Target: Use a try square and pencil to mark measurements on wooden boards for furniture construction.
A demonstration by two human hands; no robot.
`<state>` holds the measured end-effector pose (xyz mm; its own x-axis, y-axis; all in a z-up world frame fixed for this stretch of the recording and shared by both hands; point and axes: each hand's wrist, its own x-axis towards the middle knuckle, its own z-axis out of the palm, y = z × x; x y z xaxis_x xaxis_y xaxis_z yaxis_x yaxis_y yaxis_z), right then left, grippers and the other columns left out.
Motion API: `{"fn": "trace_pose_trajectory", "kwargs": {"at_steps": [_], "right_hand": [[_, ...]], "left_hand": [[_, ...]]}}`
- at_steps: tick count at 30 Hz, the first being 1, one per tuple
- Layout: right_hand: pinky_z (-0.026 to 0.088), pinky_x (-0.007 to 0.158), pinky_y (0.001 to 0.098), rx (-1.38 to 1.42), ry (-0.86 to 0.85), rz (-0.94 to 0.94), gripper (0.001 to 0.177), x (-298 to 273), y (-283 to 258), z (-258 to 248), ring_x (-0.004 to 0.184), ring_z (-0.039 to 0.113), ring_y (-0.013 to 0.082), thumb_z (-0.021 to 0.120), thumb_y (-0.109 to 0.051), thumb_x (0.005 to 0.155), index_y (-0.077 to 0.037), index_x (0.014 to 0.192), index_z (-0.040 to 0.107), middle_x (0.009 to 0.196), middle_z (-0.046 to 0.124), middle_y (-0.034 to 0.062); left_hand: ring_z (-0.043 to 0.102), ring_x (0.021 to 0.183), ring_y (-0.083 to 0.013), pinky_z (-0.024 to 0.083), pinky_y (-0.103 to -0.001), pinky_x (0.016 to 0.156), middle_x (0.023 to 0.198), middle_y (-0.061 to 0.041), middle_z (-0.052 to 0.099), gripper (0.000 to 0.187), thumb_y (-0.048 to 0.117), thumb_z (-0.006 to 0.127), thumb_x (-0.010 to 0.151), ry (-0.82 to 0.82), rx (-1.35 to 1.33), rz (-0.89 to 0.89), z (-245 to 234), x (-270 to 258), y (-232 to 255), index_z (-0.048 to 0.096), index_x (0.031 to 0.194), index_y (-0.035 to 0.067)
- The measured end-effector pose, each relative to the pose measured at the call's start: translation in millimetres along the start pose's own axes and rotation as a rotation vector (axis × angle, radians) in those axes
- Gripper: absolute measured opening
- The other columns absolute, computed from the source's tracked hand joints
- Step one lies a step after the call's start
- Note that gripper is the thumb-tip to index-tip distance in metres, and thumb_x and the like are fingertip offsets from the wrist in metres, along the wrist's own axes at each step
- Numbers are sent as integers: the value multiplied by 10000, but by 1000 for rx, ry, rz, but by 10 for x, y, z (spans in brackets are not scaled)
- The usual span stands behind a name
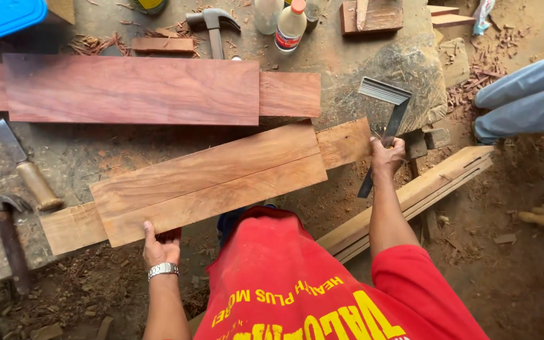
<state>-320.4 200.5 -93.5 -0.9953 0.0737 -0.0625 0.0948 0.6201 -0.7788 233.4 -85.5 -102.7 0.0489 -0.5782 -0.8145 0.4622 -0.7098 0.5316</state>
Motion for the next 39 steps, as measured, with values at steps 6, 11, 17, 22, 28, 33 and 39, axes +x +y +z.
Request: {"fn": "trace_pose_trajectory", "kwargs": {"at_steps": [6,11,17,22,28,33,39], "right_hand": [[530,677,332,1,-62,99,314,-330,-141,-591,734,592,140,854,-126,845,-66,960,569,873,622,35],[545,666,317,53,-120,128,318,-407,-576,-743,734,589,131,836,-119,806,-71,1001,590,872,624,17],[546,767,313,67,-30,-216,347,-98,-75,-447,829,634,153,867,-66,796,-26,1054,638,935,678,47],[517,668,367,-24,-81,-46,335,-126,6,-461,707,611,174,893,-162,753,-57,972,663,831,668,18],[476,545,303,-73,-80,-13,307,-259,-78,-695,617,589,139,891,-184,794,-64,968,668,809,658,34],[460,518,289,174,-90,130,312,-462,-370,-775,626,570,123,895,-142,836,-54,994,641,838,642,21],[557,614,255,406,-81,1,285,-534,-572,-161,739,612,93,886,-75,899,-44,1045,644,943,649,12]], "left_hand": [[620,1184,-313,603,-482,924,1251,-120,616,727,445,828,808,319,276,124,388,-735,425,541,1365,77],[652,1152,-386,608,-500,897,1276,-202,607,704,406,806,848,262,346,271,604,-824,710,497,1333,-1],[675,1130,-321,592,-579,885,1323,-183,614,706,267,818,815,191,147,303,804,-666,738,476,1377,11],[669,1168,-336,593,-563,977,1309,-170,661,576,133,789,814,208,-9,327,720,-649,525,607,1336,-31],[643,1193,-310,548,-533,1031,1315,-151,652,567,109,756,815,106,-65,326,589,-783,517,583,1344,2],[622,1223,-279,530,-499,1028,1290,-111,662,582,168,760,777,53,-41,316,630,-640,808,591,1328,94],[630,1170,-271,505,-475,1065,1218,-82,681,534,201,797,784,-232,-183,345,1215,266,1372,628,1270,60]]}}
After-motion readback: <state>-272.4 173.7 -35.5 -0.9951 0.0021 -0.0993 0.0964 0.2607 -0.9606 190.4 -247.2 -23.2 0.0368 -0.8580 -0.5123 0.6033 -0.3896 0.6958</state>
